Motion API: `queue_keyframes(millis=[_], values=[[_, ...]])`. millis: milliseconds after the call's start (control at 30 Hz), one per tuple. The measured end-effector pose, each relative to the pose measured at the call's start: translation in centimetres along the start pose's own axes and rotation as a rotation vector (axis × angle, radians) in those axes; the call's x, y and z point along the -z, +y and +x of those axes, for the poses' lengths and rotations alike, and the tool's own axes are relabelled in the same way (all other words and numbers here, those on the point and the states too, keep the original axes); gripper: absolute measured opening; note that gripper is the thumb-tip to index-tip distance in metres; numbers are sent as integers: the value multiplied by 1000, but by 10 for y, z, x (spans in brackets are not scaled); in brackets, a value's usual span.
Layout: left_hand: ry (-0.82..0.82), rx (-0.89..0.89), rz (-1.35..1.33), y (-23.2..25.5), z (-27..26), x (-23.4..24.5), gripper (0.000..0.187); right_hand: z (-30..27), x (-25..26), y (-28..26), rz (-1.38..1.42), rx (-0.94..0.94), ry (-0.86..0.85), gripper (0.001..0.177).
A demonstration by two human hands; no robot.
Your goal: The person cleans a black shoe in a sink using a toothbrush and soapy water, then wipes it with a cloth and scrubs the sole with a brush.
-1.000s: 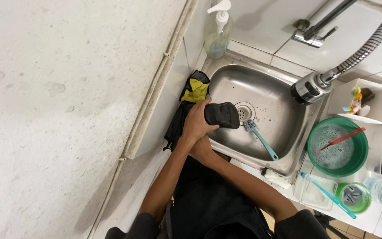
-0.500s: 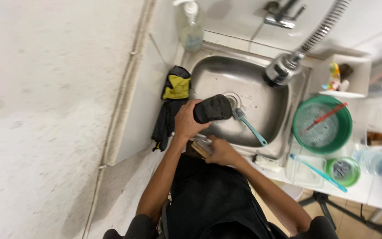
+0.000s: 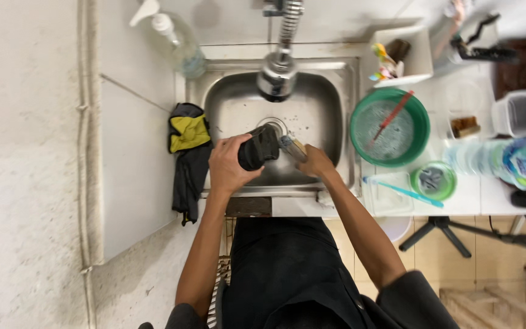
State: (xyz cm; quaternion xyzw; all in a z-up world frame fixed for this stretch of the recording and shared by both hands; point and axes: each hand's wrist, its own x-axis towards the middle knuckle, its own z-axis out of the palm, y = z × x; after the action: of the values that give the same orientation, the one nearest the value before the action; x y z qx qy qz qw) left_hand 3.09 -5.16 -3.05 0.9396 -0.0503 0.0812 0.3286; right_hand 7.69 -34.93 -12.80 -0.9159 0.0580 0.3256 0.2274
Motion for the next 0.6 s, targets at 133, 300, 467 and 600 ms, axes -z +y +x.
queue_keyframes(millis=[133,300,467,600], values=[[7,-62,8,17,7,2,89,-19,22,-2,167,-11,62,68],[1,-81,-129,45,5,-12,77,-117,104,0,452,-19,382,51],[-28,-155,-210,89,20,-44,74,-137,138,74,481,-255,610,52],[-45,-204,-155,105,30,-66,76,-120,135,129,388,-349,691,56]])
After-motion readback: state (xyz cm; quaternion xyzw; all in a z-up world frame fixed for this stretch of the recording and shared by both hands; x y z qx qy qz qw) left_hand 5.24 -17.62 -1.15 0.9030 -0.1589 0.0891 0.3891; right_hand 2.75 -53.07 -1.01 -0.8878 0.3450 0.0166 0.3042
